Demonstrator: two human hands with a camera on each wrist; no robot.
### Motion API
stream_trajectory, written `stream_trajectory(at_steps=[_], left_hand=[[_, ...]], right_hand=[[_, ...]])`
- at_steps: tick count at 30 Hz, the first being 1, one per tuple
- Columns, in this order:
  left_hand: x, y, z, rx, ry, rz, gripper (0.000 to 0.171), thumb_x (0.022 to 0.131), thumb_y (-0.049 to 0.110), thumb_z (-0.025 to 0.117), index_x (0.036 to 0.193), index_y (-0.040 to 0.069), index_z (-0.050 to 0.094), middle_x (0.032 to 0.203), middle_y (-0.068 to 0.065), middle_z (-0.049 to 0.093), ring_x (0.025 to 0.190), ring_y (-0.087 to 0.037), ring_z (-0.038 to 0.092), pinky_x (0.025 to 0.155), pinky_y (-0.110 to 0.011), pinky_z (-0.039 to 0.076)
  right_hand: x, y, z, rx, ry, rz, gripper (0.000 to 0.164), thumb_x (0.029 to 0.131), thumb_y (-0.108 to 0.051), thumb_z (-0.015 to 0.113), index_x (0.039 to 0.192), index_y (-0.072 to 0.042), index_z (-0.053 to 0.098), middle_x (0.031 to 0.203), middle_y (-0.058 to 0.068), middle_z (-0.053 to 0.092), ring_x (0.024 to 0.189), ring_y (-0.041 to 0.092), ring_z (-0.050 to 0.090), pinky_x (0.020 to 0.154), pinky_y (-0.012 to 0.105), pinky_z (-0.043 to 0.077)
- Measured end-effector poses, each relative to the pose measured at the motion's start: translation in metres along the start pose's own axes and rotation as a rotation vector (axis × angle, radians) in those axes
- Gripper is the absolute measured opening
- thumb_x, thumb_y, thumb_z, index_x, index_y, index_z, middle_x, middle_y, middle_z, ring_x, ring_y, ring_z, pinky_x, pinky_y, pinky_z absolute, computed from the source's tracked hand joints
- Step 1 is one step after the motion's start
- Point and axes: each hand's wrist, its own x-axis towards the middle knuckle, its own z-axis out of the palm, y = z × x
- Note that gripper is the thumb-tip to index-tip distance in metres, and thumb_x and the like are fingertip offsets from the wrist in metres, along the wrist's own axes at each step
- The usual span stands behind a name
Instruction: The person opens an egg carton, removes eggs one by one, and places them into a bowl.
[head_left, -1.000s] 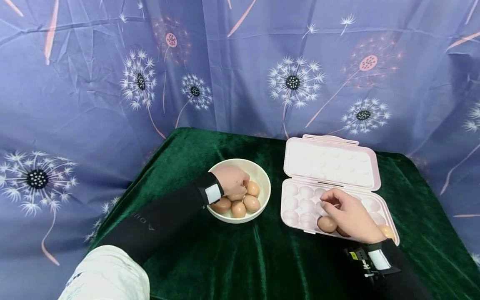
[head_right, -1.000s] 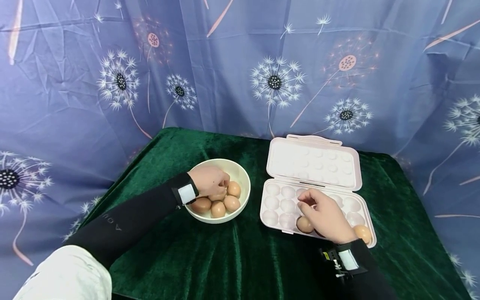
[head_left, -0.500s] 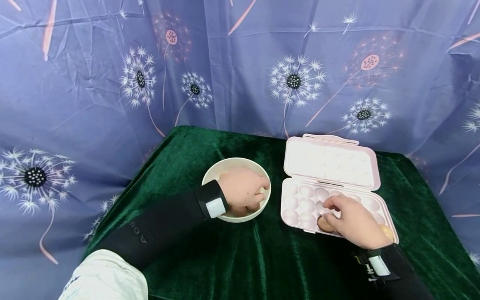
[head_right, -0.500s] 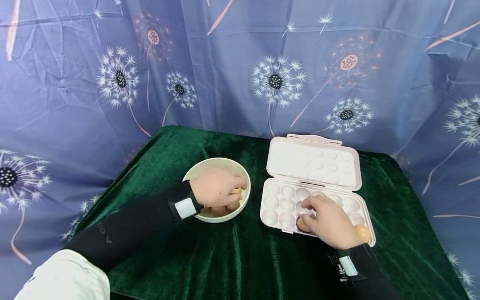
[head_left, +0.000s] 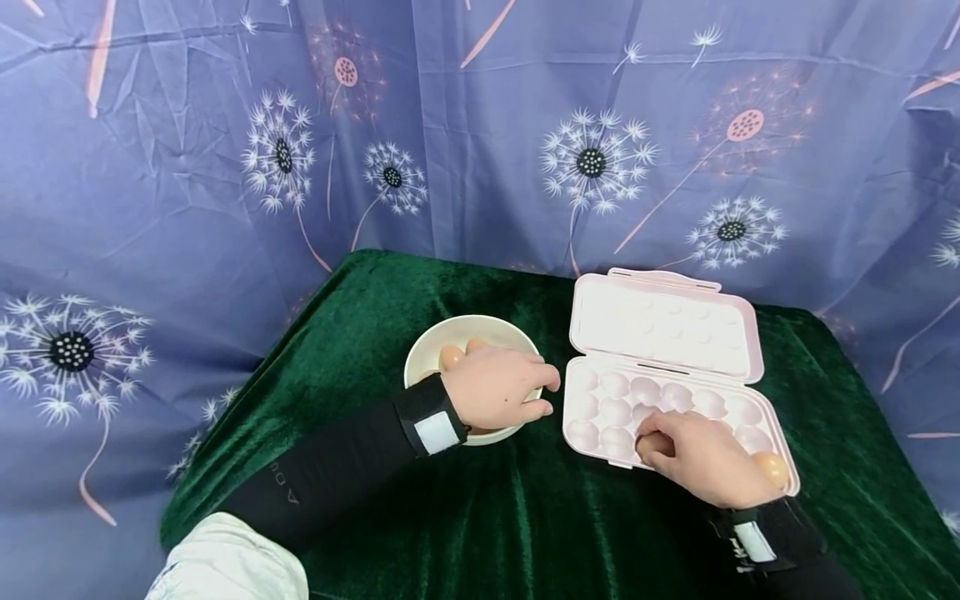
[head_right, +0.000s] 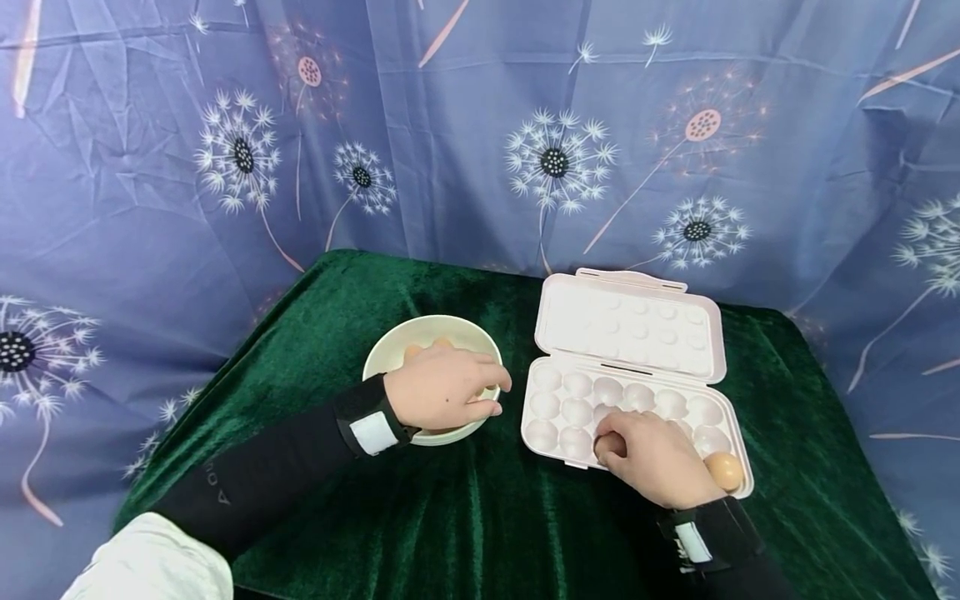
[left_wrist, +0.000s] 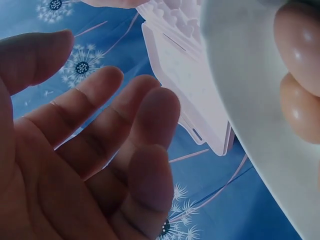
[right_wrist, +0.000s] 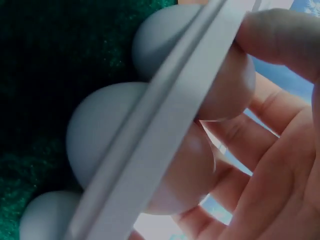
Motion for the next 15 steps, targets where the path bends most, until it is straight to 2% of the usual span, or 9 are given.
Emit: stream_trajectory(at_steps=[2,7,12,15], left_hand=[[0.0010,0.0008,0.0006,-0.015,0.000,0.012,0.027,0.097,0.039,0.065,0.121,0.027,0.070,0.114,0.011,0.068,0.101,-0.007,0.063,0.076,-0.033,0.050],[0.0028,0.0025,0.0029,-0.053,0.011,0.033,0.028,0.097,0.035,0.066,0.123,0.024,0.070,0.112,0.008,0.068,0.098,-0.006,0.063,0.076,-0.029,0.050],[0.0035,0.0049,0.0066,-0.072,0.053,0.063,0.028,0.096,0.032,0.069,0.122,0.022,0.069,0.106,0.007,0.066,0.086,-0.003,0.059,0.072,-0.023,0.048],[0.0048,0.0074,0.0092,-0.064,0.066,0.070,0.030,0.095,0.033,0.070,0.123,0.023,0.068,0.106,0.008,0.065,0.081,-0.003,0.057,0.068,-0.021,0.047]], right_hand=[[-0.0003,-0.0002,0.0004,0.006,0.000,-0.001,0.019,0.084,-0.020,0.080,0.094,-0.032,0.070,0.075,-0.022,0.051,0.071,0.004,0.048,0.067,0.031,0.041],[-0.0008,-0.0013,-0.0006,0.049,0.026,0.014,0.017,0.086,-0.021,0.080,0.095,-0.030,0.069,0.078,-0.023,0.056,0.074,0.004,0.051,0.070,0.032,0.045],[-0.0005,-0.0045,-0.0028,0.105,0.128,0.011,0.018,0.088,-0.021,0.080,0.103,-0.022,0.071,0.087,-0.018,0.061,0.079,0.006,0.054,0.073,0.032,0.048],[0.0020,-0.0101,-0.0042,0.134,0.207,-0.017,0.017,0.090,-0.022,0.079,0.105,-0.023,0.071,0.090,-0.014,0.058,0.080,0.009,0.051,0.072,0.029,0.045]])
